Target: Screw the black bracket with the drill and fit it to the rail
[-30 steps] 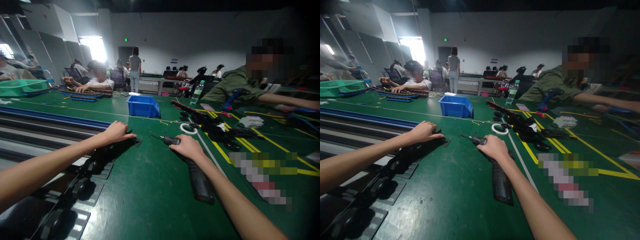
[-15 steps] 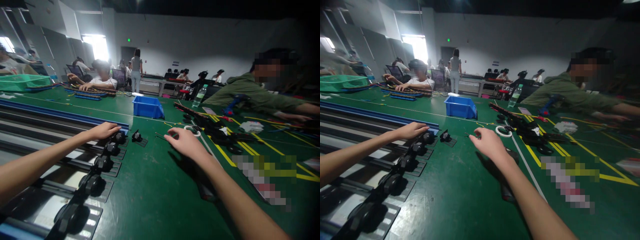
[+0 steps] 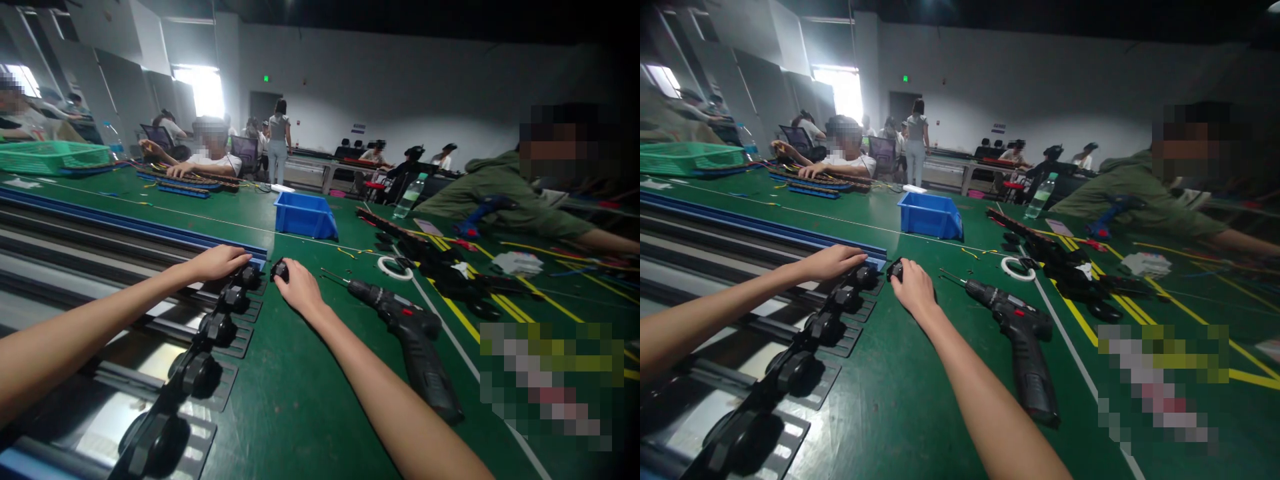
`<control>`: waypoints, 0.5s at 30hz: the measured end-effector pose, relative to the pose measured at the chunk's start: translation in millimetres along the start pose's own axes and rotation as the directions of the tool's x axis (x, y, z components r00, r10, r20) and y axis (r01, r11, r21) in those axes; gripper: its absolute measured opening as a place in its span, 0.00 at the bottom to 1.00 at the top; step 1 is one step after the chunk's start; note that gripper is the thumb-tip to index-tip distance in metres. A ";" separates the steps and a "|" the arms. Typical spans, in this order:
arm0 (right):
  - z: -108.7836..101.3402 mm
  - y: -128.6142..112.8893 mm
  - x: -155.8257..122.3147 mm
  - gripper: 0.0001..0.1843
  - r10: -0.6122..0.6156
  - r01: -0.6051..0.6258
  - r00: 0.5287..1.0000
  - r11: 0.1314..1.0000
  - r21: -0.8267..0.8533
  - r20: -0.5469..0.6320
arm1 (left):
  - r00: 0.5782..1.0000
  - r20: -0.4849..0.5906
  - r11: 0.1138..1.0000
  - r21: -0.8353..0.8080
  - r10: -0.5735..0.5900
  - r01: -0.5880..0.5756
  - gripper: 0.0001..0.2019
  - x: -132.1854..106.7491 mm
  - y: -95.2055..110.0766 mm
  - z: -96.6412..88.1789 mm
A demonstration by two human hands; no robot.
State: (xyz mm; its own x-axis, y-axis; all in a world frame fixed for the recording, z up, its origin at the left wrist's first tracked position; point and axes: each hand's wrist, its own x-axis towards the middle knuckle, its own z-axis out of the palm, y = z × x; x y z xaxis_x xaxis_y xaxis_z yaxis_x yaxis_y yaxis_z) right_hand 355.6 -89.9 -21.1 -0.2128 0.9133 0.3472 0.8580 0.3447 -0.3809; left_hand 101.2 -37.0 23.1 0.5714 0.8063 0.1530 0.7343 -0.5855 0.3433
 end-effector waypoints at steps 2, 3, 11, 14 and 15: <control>5.4 3.3 7.3 0.21 -0.034 0.035 0.999 0.998 0.052 -0.017 | 1.000 0.004 1.000 -0.001 -0.005 0.005 0.27 0.6 -0.2 0.1; 8.1 5.1 10.8 0.21 -0.048 0.050 0.999 0.996 0.077 -0.022 | 1.000 0.008 1.000 -0.002 -0.009 0.009 0.27 0.9 -0.3 0.2; 23.3 22.3 32.6 0.17 -0.154 0.163 0.987 0.936 0.312 -0.051 | 0.998 0.039 0.999 0.014 -0.053 0.052 0.26 3.7 2.1 -0.1; 26.9 26.0 34.3 0.17 -0.169 0.182 0.983 0.918 0.353 -0.068 | 0.996 0.056 0.998 0.012 -0.069 0.069 0.26 3.6 3.0 -0.7; 27.9 26.6 34.1 0.18 -0.180 0.194 0.981 0.912 0.361 -0.073 | 0.996 0.061 0.997 0.013 -0.073 0.072 0.26 3.5 3.2 -0.8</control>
State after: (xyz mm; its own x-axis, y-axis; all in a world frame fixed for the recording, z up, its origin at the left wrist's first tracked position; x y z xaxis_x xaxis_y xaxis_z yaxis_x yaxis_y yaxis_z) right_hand 358.1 -43.5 -43.3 -0.3287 0.8180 0.4721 0.5725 0.5701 -0.5893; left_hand 105.2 -36.1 25.5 0.5376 0.8402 0.0711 0.7782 -0.5269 0.3417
